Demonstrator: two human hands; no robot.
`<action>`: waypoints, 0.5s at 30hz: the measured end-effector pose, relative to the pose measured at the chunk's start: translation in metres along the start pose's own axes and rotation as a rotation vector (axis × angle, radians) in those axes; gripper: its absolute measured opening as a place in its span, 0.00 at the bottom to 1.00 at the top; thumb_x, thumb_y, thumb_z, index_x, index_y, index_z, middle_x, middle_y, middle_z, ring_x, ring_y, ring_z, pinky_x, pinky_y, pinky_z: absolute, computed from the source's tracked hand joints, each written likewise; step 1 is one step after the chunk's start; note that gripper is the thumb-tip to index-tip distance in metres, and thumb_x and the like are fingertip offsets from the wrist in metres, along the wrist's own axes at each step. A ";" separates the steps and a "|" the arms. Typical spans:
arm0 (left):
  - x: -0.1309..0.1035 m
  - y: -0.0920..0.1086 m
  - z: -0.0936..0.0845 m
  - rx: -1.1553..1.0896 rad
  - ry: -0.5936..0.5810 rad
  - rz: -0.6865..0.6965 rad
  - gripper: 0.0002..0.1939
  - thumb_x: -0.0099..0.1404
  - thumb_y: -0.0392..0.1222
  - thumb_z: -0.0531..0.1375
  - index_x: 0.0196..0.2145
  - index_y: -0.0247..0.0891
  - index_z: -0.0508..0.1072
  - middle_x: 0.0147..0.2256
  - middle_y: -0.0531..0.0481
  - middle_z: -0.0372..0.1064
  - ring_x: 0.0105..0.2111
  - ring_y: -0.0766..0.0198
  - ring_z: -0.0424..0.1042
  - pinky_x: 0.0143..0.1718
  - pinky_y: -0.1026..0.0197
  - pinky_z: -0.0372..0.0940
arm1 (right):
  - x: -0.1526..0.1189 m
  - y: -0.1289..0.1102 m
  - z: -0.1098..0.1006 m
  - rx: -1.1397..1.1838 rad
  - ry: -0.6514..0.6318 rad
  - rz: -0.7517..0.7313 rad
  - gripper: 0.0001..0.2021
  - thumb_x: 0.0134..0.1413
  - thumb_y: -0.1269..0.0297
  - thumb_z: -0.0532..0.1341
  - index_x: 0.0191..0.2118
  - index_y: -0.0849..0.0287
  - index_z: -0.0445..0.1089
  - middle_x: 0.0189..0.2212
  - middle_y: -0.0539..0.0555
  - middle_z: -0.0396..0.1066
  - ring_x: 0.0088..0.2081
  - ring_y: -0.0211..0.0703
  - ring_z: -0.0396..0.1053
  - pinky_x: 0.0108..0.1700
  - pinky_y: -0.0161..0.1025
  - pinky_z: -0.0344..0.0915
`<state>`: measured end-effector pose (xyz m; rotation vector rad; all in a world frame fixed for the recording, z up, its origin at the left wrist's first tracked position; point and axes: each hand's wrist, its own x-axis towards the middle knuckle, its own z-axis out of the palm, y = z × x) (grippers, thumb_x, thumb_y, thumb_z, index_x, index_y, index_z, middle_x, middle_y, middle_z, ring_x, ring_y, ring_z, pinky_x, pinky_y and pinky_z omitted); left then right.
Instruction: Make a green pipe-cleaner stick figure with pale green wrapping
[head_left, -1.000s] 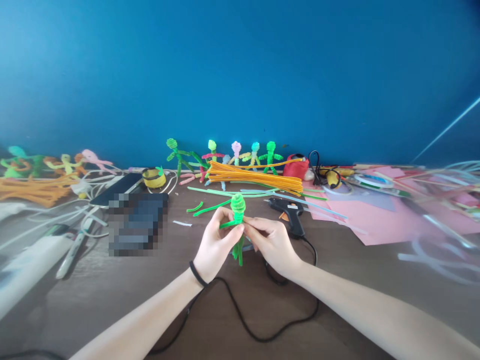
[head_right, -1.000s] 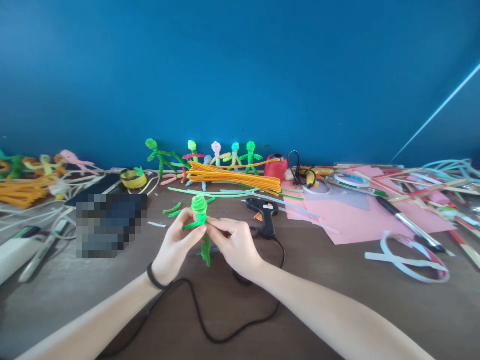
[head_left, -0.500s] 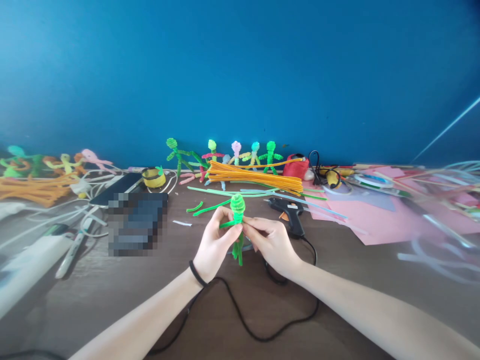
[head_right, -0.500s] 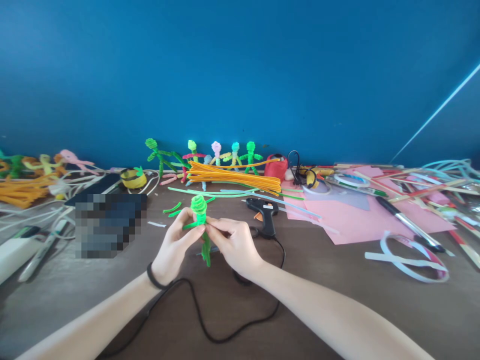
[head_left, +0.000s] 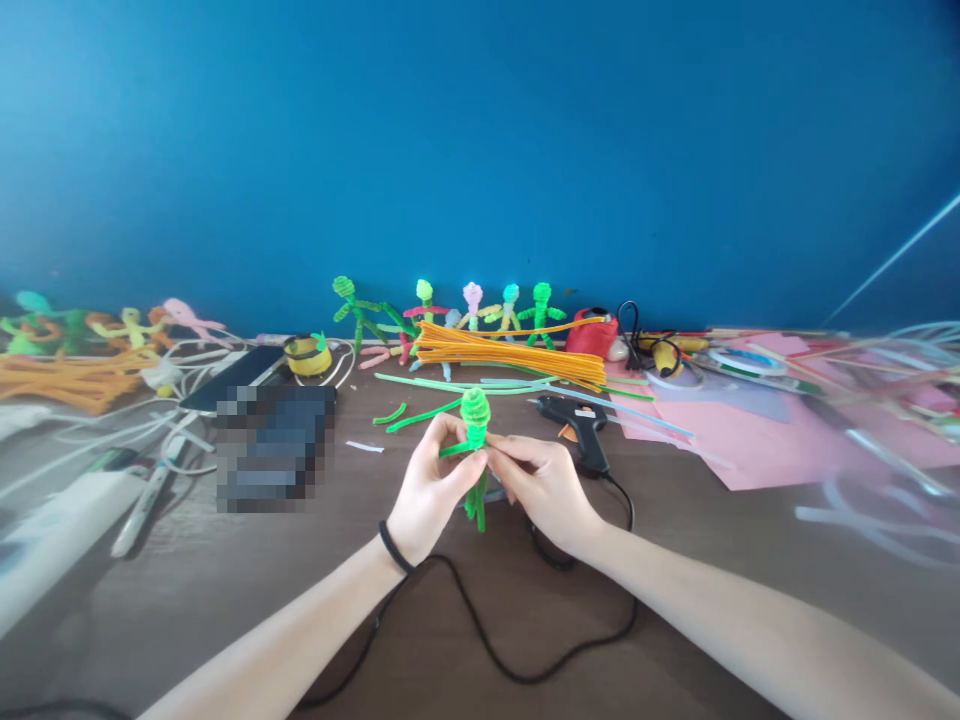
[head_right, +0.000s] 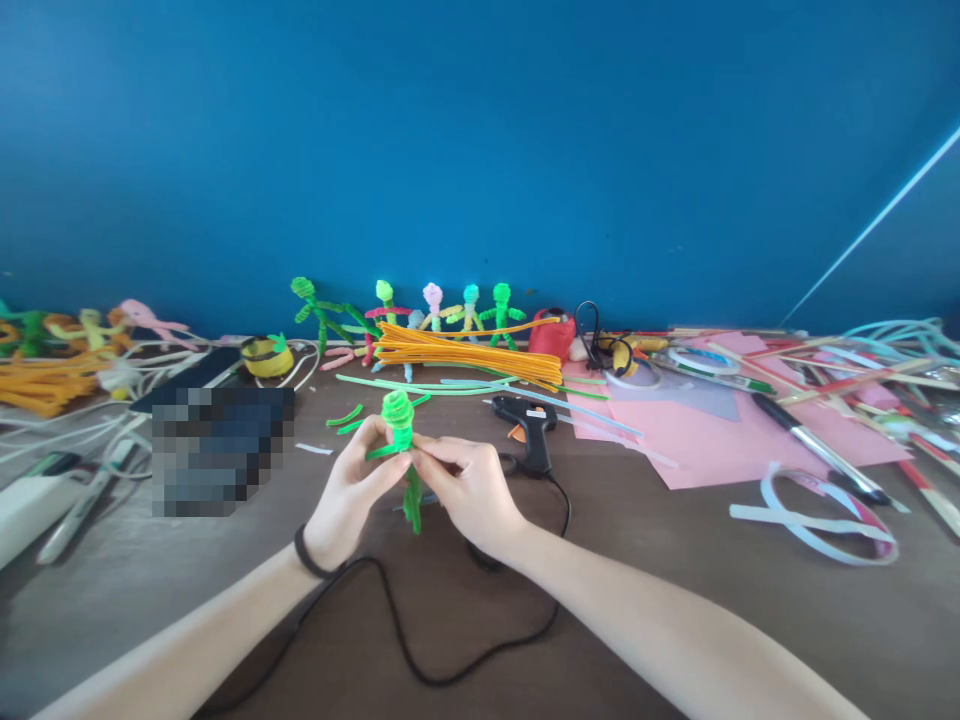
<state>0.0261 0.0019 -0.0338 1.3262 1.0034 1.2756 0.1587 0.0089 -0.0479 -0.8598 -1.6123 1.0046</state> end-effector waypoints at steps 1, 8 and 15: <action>0.000 0.000 0.000 0.002 0.005 -0.002 0.11 0.52 0.41 0.59 0.26 0.38 0.57 0.25 0.58 0.55 0.22 0.73 0.56 0.23 0.70 0.57 | 0.000 0.000 0.000 -0.004 -0.003 -0.004 0.13 0.53 0.63 0.55 0.39 0.61 0.74 0.19 0.48 0.62 0.18 0.28 0.52 0.20 0.28 0.53; 0.001 -0.001 0.000 0.025 0.009 0.022 0.10 0.54 0.40 0.58 0.26 0.38 0.58 0.25 0.57 0.56 0.23 0.73 0.56 0.24 0.69 0.58 | 0.000 0.000 -0.001 -0.025 -0.018 -0.004 0.14 0.53 0.61 0.54 0.38 0.60 0.74 0.19 0.49 0.63 0.17 0.28 0.52 0.19 0.29 0.52; 0.001 -0.002 -0.001 0.023 0.000 0.036 0.08 0.55 0.40 0.57 0.26 0.38 0.58 0.25 0.57 0.56 0.23 0.72 0.57 0.24 0.69 0.59 | 0.000 -0.001 0.000 -0.008 -0.014 0.007 0.13 0.53 0.61 0.54 0.37 0.60 0.74 0.18 0.49 0.62 0.17 0.28 0.52 0.19 0.29 0.52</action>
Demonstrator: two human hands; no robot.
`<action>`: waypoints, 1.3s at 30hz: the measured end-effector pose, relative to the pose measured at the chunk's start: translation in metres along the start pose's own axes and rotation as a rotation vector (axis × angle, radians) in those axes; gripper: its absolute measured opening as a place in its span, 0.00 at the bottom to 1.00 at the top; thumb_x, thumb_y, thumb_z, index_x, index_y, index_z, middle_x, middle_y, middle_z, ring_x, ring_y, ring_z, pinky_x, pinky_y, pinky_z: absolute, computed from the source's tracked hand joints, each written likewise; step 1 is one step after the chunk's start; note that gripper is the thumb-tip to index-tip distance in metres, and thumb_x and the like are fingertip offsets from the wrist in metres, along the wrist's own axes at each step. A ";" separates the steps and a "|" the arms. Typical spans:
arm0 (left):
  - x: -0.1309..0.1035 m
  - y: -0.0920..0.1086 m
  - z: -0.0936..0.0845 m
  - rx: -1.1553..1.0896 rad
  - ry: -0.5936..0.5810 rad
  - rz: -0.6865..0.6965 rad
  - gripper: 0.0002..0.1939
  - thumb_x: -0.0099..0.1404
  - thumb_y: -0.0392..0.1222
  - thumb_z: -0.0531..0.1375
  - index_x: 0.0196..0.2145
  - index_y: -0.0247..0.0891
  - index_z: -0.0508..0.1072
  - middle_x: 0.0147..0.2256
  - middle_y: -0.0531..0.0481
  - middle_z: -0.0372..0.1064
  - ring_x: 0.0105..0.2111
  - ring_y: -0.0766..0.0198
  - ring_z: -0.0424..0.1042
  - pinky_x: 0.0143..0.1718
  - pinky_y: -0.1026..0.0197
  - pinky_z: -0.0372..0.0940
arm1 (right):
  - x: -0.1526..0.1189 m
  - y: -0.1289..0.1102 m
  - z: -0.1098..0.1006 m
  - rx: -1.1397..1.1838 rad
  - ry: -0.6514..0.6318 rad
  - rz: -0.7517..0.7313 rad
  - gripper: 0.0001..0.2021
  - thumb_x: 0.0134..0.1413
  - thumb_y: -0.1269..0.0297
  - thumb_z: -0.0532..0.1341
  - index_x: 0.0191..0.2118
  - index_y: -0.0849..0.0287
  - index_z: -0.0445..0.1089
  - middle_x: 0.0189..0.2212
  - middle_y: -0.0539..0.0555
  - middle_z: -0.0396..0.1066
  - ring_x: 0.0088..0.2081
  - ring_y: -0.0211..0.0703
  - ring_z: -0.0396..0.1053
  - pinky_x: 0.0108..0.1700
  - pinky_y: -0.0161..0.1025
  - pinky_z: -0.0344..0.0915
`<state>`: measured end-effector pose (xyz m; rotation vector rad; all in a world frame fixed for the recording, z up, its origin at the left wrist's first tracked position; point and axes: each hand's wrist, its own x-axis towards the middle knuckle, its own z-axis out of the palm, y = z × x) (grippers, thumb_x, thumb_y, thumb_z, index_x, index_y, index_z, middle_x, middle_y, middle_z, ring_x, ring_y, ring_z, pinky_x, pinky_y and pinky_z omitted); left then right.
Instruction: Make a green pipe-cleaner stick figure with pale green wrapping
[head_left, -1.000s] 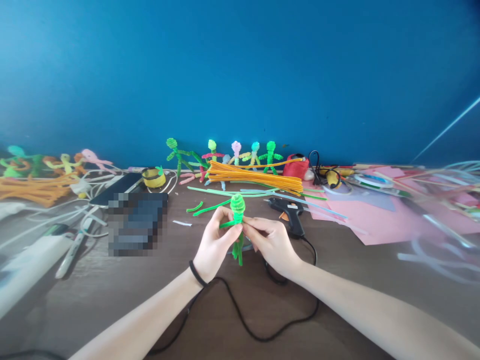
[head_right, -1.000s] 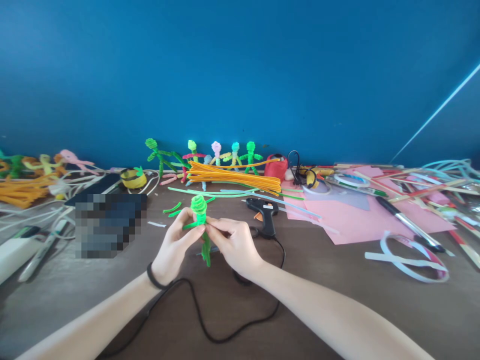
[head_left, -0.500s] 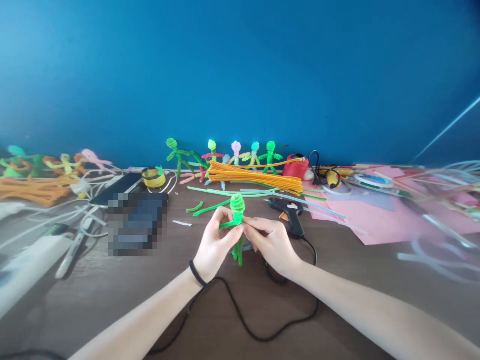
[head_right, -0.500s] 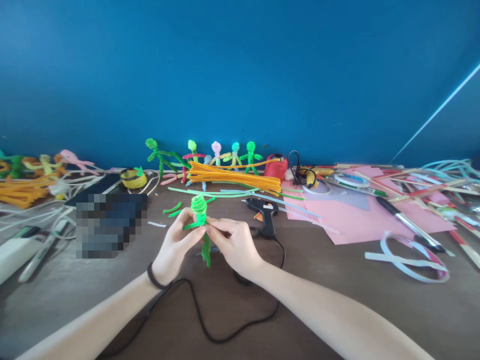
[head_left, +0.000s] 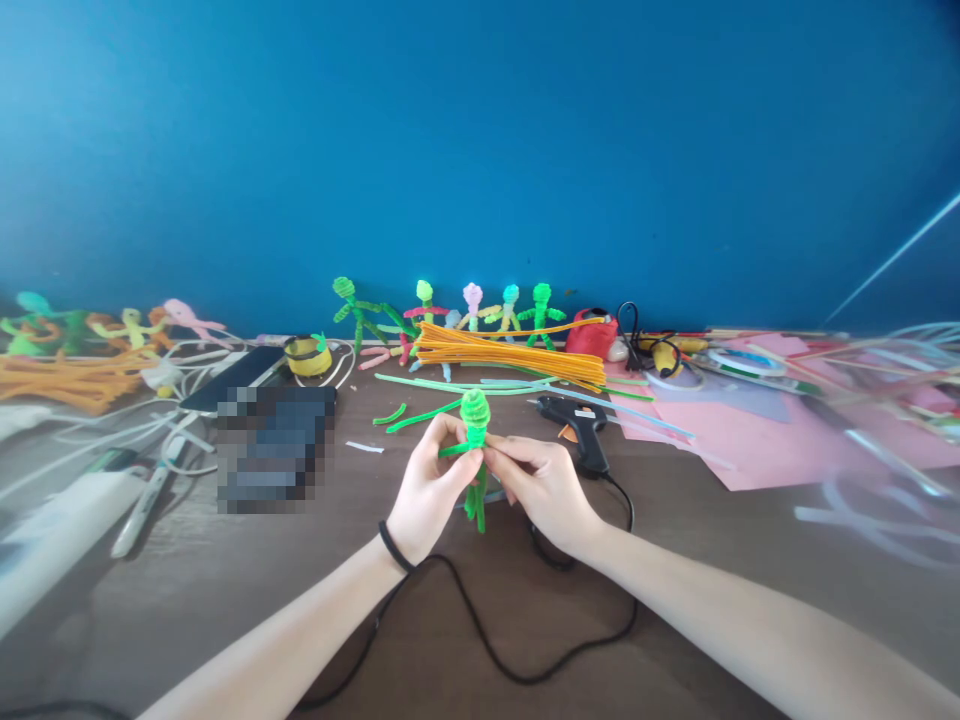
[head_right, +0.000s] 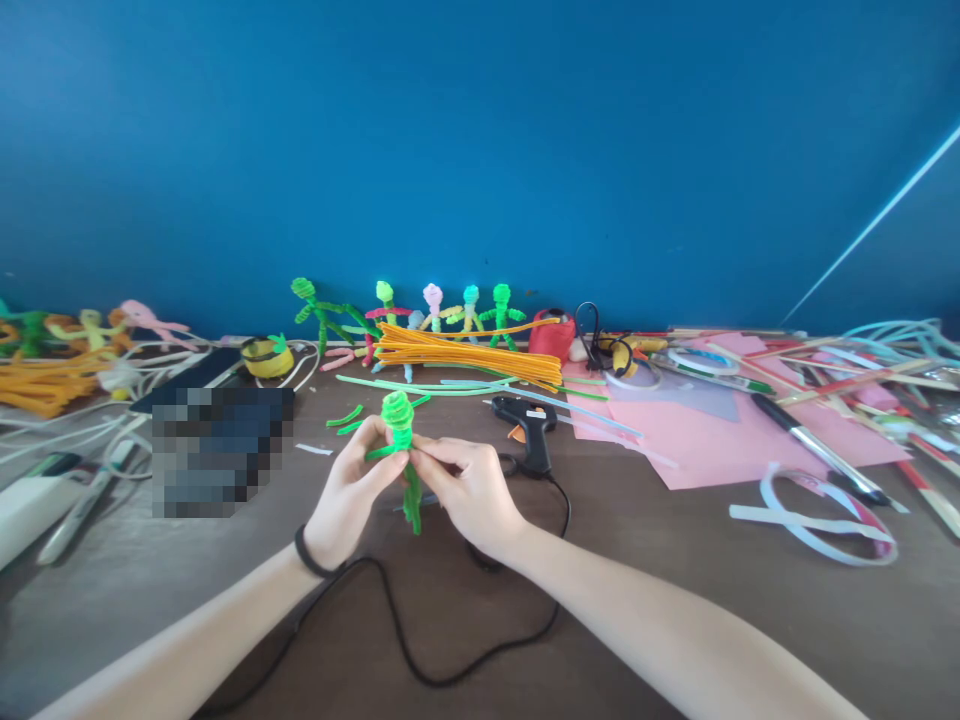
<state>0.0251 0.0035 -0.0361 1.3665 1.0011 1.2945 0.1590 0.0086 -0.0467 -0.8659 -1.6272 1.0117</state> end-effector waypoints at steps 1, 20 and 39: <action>0.000 0.000 0.000 -0.001 -0.002 0.001 0.08 0.55 0.40 0.57 0.26 0.38 0.58 0.25 0.57 0.56 0.24 0.72 0.57 0.24 0.69 0.59 | 0.000 0.000 0.000 0.005 0.001 -0.002 0.13 0.53 0.61 0.54 0.36 0.61 0.74 0.18 0.48 0.61 0.17 0.28 0.52 0.19 0.29 0.52; 0.001 0.007 0.000 -0.065 -0.018 -0.013 0.04 0.54 0.36 0.54 0.25 0.38 0.59 0.23 0.58 0.57 0.22 0.71 0.61 0.26 0.67 0.59 | 0.002 -0.002 0.000 0.046 0.000 0.004 0.12 0.53 0.64 0.55 0.28 0.62 0.74 0.14 0.45 0.55 0.18 0.29 0.50 0.22 0.30 0.52; 0.001 -0.002 -0.004 -0.106 -0.019 -0.040 0.03 0.56 0.38 0.51 0.28 0.39 0.63 0.25 0.55 0.59 0.24 0.68 0.62 0.28 0.64 0.62 | 0.001 -0.002 -0.001 0.115 -0.009 0.083 0.12 0.52 0.63 0.54 0.34 0.64 0.73 0.12 0.45 0.52 0.16 0.29 0.49 0.19 0.31 0.51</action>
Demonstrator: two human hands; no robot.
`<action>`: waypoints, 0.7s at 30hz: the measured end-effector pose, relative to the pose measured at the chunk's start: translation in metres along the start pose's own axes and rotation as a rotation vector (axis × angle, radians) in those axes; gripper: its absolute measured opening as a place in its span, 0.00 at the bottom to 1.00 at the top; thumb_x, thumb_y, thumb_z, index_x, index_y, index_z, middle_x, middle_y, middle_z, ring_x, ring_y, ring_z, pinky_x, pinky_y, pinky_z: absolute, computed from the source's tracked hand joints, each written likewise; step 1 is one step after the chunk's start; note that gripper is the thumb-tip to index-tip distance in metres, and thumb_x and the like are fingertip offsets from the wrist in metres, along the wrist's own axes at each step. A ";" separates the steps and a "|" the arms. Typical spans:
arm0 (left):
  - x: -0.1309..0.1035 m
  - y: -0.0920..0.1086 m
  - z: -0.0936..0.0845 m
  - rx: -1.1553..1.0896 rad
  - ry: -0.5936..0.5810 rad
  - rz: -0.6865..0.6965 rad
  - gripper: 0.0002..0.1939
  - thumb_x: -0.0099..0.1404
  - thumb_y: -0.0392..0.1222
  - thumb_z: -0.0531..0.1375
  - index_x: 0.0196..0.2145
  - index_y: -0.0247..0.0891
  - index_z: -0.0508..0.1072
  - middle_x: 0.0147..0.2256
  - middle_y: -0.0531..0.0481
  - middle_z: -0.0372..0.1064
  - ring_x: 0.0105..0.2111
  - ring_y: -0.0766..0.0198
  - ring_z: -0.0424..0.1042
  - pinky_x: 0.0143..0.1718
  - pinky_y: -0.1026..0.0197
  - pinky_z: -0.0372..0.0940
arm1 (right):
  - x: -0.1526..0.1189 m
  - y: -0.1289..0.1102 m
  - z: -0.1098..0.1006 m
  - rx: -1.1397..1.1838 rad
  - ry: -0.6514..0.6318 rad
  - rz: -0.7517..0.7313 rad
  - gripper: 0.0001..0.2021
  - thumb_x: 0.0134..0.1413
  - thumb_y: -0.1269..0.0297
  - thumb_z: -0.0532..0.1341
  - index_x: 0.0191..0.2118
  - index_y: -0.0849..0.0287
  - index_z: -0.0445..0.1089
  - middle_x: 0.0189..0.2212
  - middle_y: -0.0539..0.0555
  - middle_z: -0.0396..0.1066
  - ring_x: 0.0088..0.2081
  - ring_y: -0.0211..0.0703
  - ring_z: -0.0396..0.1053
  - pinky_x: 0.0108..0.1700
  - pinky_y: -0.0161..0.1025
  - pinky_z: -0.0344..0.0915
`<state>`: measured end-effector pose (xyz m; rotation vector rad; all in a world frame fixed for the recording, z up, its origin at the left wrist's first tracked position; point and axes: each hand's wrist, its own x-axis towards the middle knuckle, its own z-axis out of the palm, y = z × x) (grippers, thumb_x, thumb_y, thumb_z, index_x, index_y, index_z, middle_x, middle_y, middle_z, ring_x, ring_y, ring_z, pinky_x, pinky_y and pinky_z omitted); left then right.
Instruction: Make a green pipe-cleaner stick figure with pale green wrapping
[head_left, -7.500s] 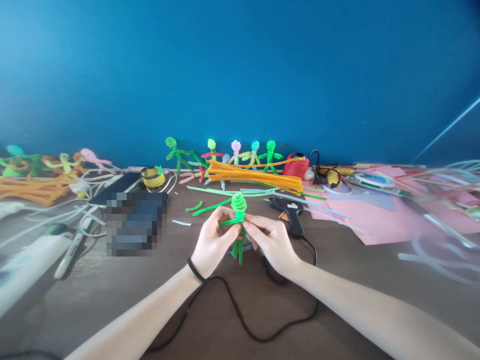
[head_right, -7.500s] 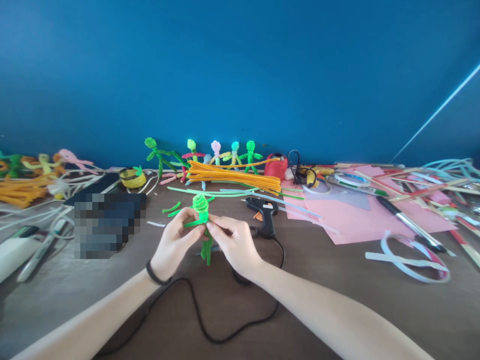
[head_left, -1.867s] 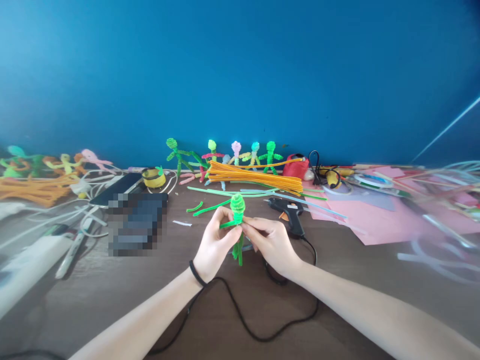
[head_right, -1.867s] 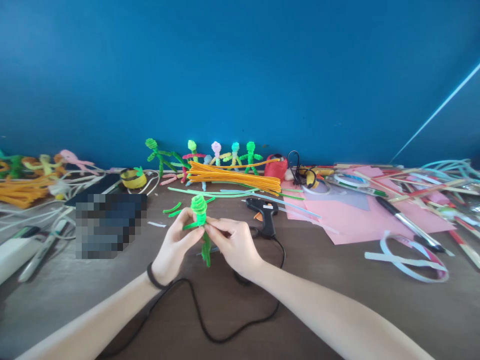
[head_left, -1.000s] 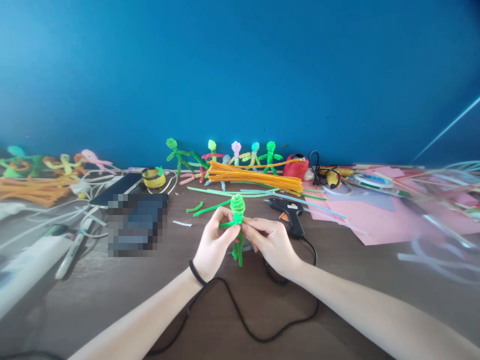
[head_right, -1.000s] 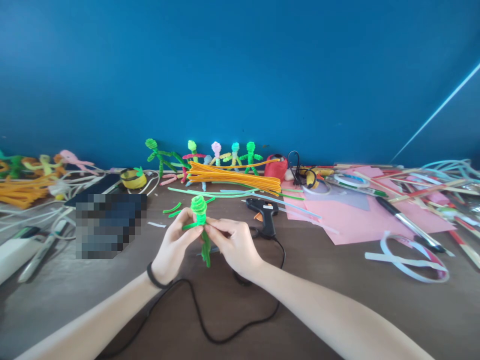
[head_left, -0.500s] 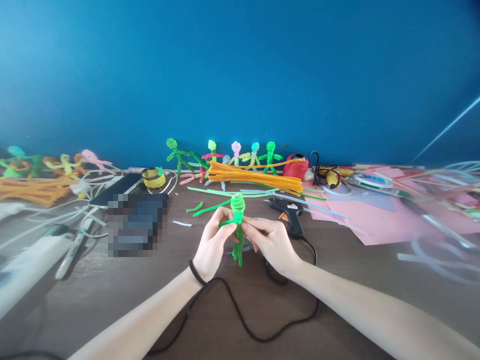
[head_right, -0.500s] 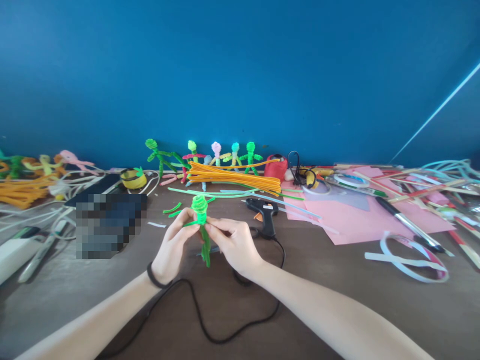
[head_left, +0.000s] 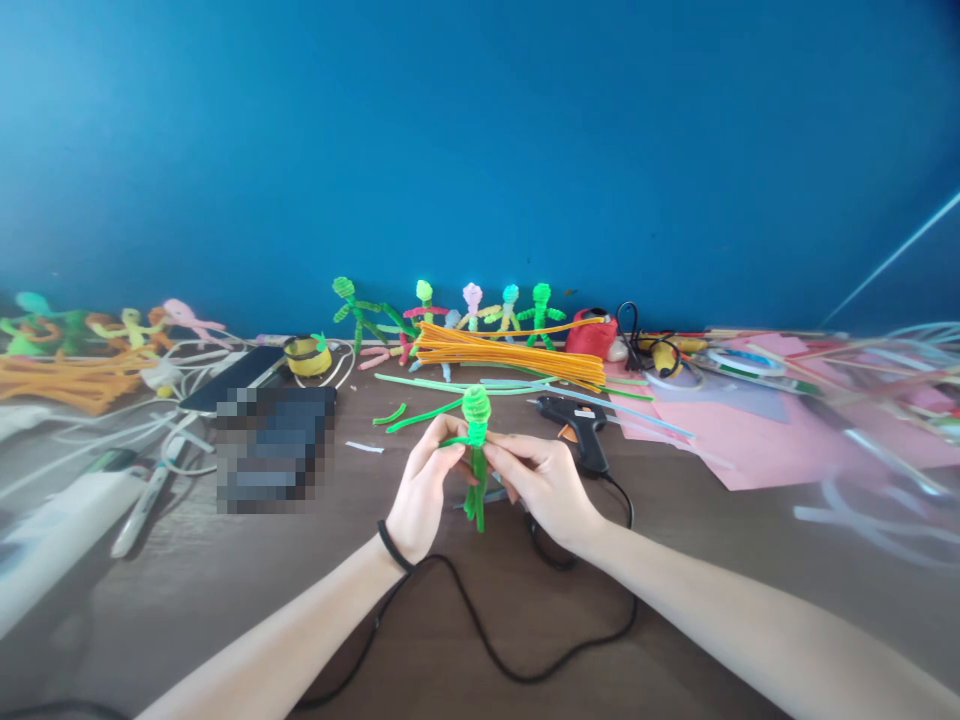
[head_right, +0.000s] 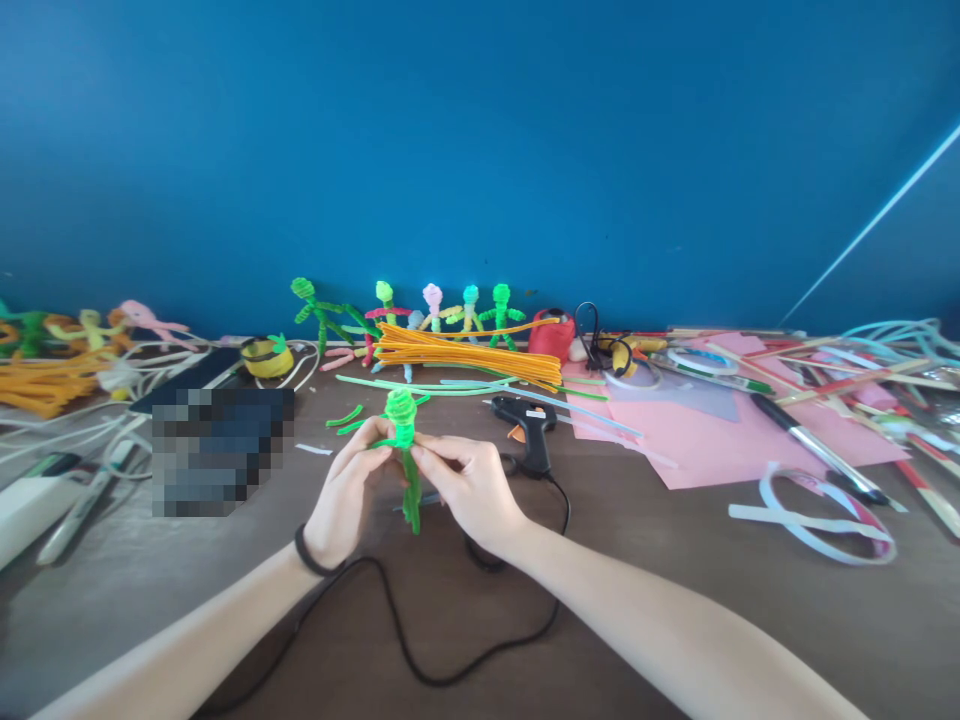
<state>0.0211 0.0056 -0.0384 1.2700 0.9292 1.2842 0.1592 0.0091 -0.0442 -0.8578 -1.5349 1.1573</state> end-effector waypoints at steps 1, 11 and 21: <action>0.000 -0.001 -0.001 -0.015 -0.011 0.004 0.03 0.57 0.38 0.51 0.28 0.39 0.64 0.26 0.55 0.60 0.25 0.68 0.63 0.28 0.64 0.62 | 0.000 0.000 0.000 0.003 0.001 0.002 0.12 0.52 0.63 0.55 0.33 0.64 0.74 0.12 0.45 0.52 0.16 0.29 0.49 0.19 0.31 0.50; 0.000 -0.001 0.002 0.009 0.022 0.035 0.08 0.57 0.42 0.56 0.35 0.40 0.61 0.34 0.53 0.59 0.27 0.70 0.62 0.26 0.65 0.63 | 0.004 0.000 -0.002 0.001 0.071 0.056 0.14 0.51 0.60 0.55 0.34 0.64 0.73 0.11 0.44 0.52 0.16 0.29 0.48 0.18 0.30 0.50; 0.000 0.004 0.002 0.268 0.185 0.223 0.10 0.53 0.40 0.60 0.33 0.39 0.64 0.33 0.51 0.62 0.36 0.64 0.64 0.32 0.65 0.61 | 0.005 0.005 -0.003 0.015 0.083 0.048 0.16 0.51 0.60 0.55 0.39 0.64 0.73 0.11 0.44 0.51 0.16 0.29 0.48 0.17 0.29 0.51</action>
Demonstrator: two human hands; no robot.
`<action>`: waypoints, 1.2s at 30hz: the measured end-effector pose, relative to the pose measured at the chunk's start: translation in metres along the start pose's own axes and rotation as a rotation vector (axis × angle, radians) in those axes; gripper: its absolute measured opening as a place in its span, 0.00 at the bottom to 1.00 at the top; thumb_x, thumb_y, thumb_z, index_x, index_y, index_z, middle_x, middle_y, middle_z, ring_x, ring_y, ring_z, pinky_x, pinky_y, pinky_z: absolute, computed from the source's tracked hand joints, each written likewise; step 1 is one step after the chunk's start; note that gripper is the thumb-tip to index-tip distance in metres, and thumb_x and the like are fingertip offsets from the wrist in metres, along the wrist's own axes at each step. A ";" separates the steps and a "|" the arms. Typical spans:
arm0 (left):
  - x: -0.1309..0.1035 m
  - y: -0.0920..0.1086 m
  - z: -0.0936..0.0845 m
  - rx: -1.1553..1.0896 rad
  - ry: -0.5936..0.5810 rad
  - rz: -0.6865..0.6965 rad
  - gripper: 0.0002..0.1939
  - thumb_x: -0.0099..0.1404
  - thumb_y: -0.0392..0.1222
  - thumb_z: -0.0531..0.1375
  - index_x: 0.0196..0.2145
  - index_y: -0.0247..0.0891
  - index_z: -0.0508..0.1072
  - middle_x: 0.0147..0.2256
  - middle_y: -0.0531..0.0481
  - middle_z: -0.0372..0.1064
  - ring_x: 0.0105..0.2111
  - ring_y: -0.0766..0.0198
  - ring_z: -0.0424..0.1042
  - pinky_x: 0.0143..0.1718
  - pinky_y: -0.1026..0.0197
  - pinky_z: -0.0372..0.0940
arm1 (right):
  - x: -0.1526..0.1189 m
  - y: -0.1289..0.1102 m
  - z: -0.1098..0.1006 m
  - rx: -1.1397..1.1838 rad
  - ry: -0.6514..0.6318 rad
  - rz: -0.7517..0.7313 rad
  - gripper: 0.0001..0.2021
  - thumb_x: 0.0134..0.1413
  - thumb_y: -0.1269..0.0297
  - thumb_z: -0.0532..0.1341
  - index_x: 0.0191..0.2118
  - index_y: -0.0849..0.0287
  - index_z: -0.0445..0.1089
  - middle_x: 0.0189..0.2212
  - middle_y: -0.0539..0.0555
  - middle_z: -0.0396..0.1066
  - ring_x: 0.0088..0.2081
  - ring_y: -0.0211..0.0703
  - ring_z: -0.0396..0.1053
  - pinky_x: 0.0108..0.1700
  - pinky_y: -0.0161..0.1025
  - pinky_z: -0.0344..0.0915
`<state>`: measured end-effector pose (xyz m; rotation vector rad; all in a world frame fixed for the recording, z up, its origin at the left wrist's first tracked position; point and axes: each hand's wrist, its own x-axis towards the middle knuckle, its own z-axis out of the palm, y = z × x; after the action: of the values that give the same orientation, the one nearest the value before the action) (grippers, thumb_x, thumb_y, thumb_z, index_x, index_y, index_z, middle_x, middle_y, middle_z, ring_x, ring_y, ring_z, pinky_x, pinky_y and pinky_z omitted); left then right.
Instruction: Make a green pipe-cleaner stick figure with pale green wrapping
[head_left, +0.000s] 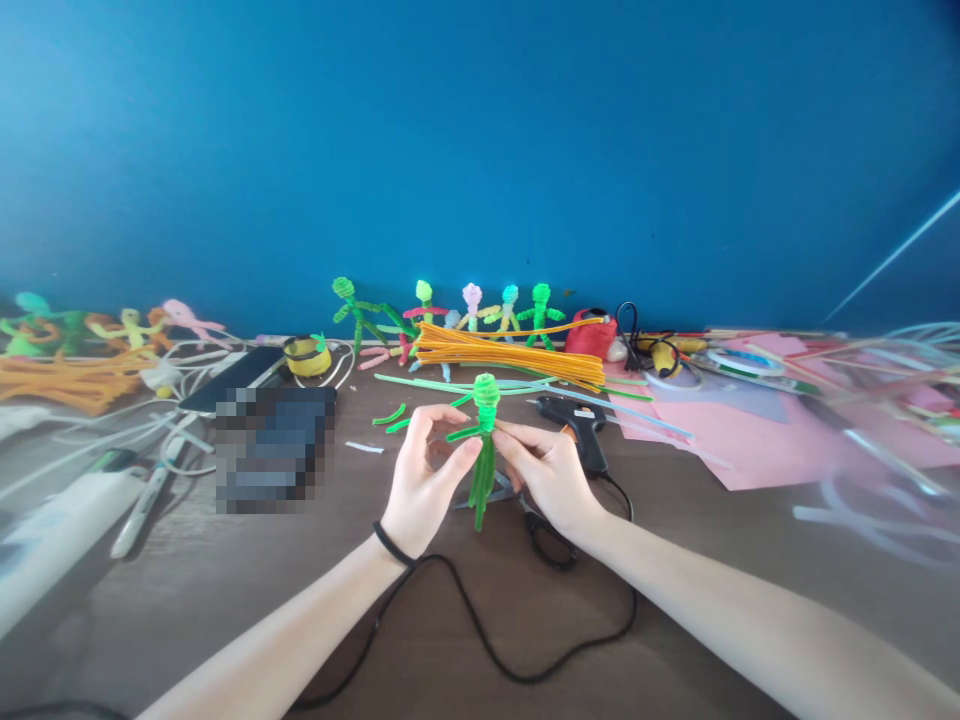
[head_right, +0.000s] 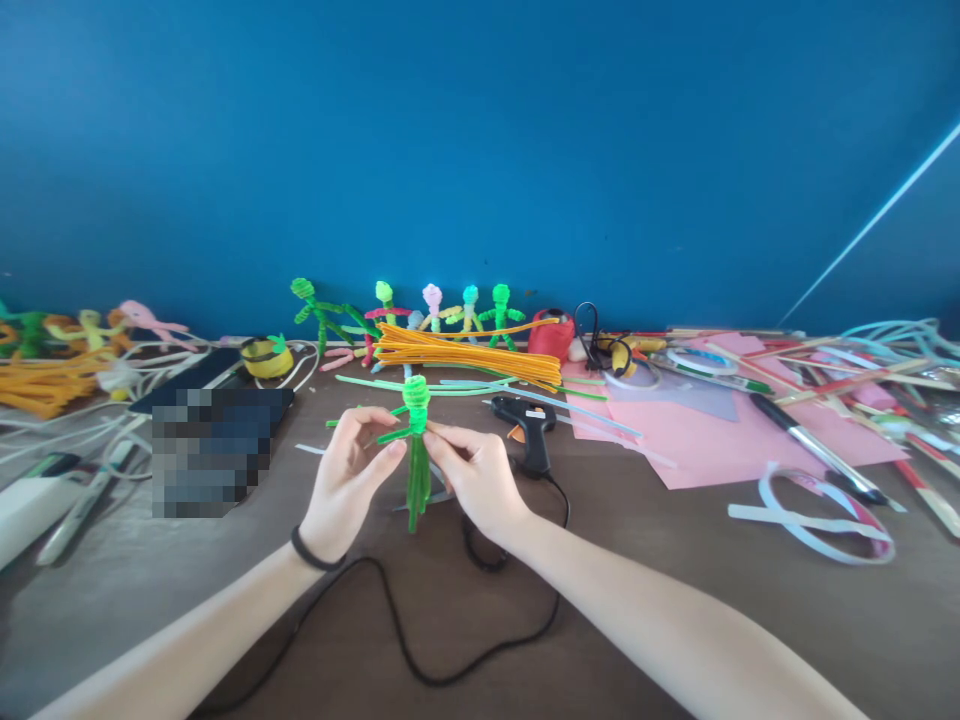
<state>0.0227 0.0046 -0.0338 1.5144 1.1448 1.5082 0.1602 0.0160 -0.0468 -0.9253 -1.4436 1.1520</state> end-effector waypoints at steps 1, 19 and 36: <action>0.001 0.001 -0.001 0.025 0.014 0.013 0.09 0.53 0.40 0.60 0.32 0.39 0.65 0.33 0.51 0.62 0.35 0.65 0.64 0.31 0.65 0.61 | 0.000 0.000 0.000 0.000 0.009 0.007 0.16 0.51 0.59 0.55 0.40 0.64 0.73 0.11 0.44 0.51 0.16 0.29 0.48 0.17 0.29 0.51; 0.001 -0.003 -0.008 0.007 -0.028 0.049 0.04 0.50 0.35 0.57 0.19 0.38 0.68 0.33 0.50 0.63 0.37 0.60 0.62 0.41 0.58 0.57 | 0.002 0.005 -0.002 -0.014 0.024 0.033 0.17 0.51 0.58 0.55 0.40 0.64 0.72 0.10 0.44 0.51 0.15 0.29 0.49 0.18 0.30 0.51; 0.003 -0.001 -0.004 0.052 -0.066 0.103 0.02 0.56 0.36 0.57 0.29 0.39 0.65 0.33 0.51 0.62 0.39 0.63 0.62 0.42 0.62 0.57 | 0.002 0.006 -0.001 0.013 0.027 0.038 0.16 0.50 0.59 0.56 0.41 0.62 0.72 0.11 0.44 0.51 0.15 0.29 0.49 0.18 0.30 0.50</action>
<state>0.0180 0.0072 -0.0334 1.6680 1.0903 1.4945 0.1609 0.0201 -0.0523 -0.9598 -1.4006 1.1709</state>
